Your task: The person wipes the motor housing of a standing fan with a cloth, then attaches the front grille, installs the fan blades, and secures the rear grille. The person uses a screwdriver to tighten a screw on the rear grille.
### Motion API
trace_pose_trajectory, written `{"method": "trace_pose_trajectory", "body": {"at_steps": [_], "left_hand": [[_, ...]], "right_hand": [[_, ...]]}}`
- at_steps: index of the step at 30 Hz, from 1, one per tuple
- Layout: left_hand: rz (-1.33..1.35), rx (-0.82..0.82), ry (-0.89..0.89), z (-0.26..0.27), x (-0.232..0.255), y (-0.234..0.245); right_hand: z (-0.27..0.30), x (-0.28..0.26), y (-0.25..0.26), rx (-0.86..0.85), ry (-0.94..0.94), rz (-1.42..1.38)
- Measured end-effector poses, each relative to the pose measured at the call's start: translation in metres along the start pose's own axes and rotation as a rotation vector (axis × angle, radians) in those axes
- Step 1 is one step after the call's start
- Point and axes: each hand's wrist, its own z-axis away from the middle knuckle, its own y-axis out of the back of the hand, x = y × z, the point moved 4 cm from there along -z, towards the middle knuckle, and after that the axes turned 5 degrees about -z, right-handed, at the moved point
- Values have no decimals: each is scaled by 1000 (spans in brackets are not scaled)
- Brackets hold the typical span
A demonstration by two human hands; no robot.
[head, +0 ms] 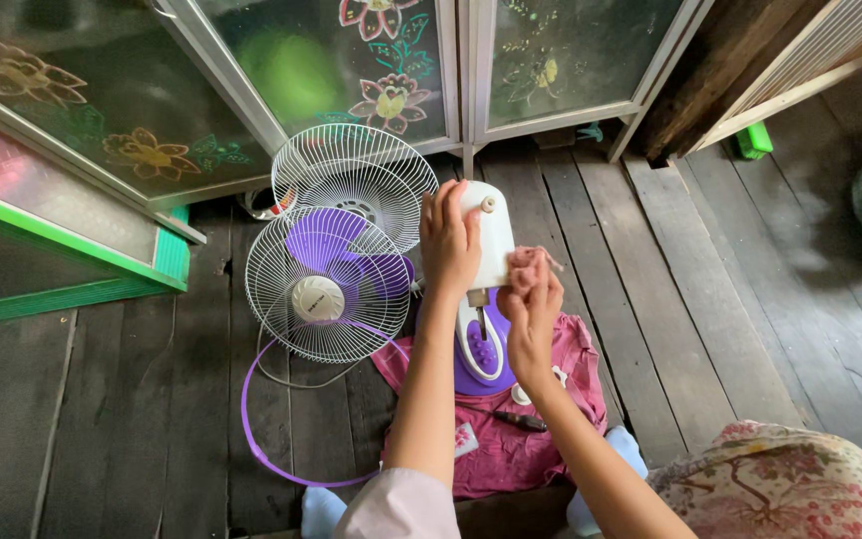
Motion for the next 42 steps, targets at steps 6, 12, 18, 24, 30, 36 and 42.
{"method": "trace_pose_trajectory", "body": {"at_steps": [6, 12, 18, 24, 30, 36, 42], "left_hand": [[35, -22, -12, -3, -1, 1], [53, -6, -26, -3, 4, 4], [69, 19, -16, -7, 6, 8], [35, -2, -13, 0, 8, 8], [39, 17, -21, -4, 6, 6], [326, -20, 20, 0, -12, 12], [521, 287, 573, 106, -20, 54]], "right_hand": [[2, -42, -2, 0, 205, 287], [9, 29, -9, 125, -312, -249], [43, 20, -22, 285, -400, -389], [41, -10, -15, 199, 57, 67], [37, 37, -11, 131, -263, -143], [46, 47, 3, -41, -376, -72], [33, -5, 29, 79, -341, -337]]}}
